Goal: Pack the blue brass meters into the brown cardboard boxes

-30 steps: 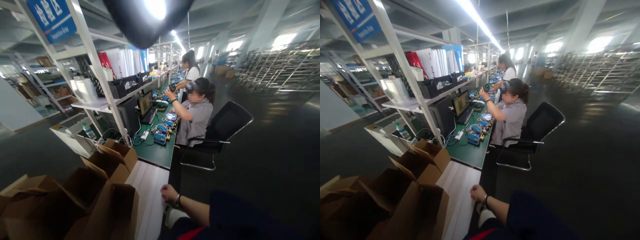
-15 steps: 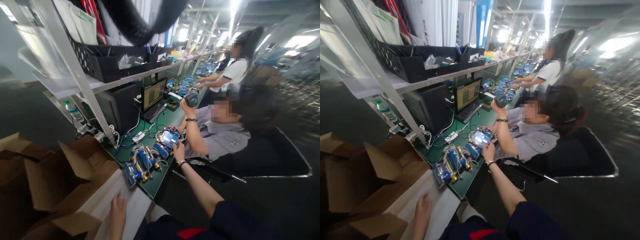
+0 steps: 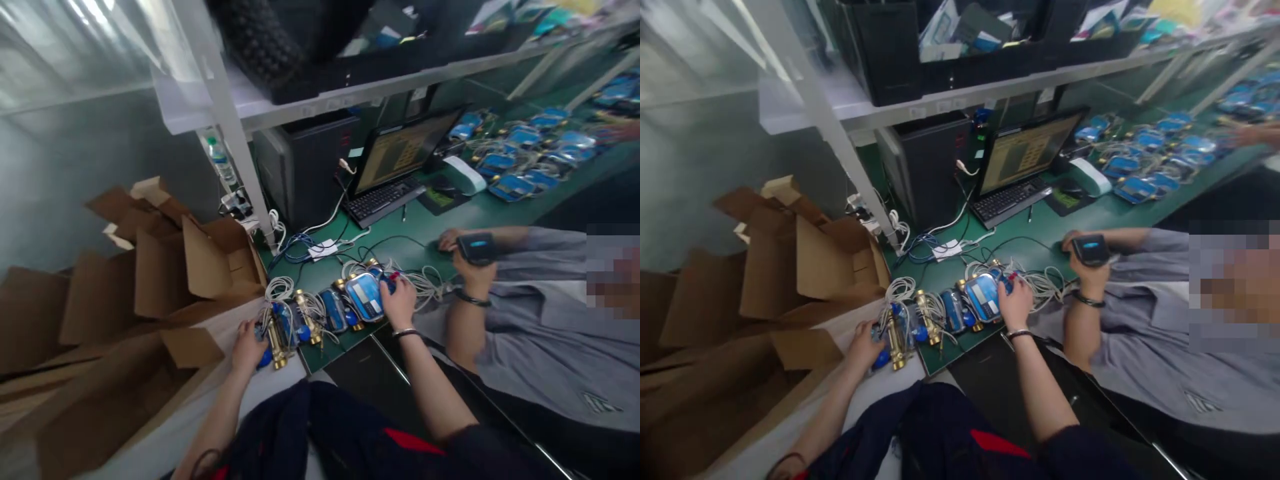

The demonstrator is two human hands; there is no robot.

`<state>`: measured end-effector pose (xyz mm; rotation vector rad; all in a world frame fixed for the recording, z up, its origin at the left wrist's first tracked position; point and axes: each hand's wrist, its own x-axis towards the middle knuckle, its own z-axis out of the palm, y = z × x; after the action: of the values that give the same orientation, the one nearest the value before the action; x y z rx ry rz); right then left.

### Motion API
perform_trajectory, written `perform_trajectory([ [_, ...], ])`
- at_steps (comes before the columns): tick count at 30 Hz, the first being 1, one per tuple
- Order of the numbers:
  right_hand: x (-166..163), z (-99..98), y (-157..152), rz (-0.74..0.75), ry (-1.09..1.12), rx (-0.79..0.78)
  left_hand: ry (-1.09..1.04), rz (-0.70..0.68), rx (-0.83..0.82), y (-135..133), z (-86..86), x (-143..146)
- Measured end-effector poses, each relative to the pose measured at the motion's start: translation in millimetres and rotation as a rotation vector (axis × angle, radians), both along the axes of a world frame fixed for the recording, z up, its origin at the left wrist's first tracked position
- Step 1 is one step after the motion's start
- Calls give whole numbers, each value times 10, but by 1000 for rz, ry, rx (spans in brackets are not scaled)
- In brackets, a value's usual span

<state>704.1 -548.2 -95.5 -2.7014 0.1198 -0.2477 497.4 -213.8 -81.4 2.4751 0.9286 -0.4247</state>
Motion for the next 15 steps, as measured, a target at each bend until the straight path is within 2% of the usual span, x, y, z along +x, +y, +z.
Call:
perform_trajectory([
  [4, 400, 35, -167, 125, 346, -22, 64, 87, 47, -235, 63, -83],
  [7, 541, 15, -252, 233, 442, 6, 99, 130, 66, -263, 80, -91],
  [11, 391, -53, -188, 217, 481, 67, 157, 110, 111, -135, 95, -128],
  [15, 91, -132, 82, 318, 539, 38, 196, 120, 131, 83, 116, -295],
])
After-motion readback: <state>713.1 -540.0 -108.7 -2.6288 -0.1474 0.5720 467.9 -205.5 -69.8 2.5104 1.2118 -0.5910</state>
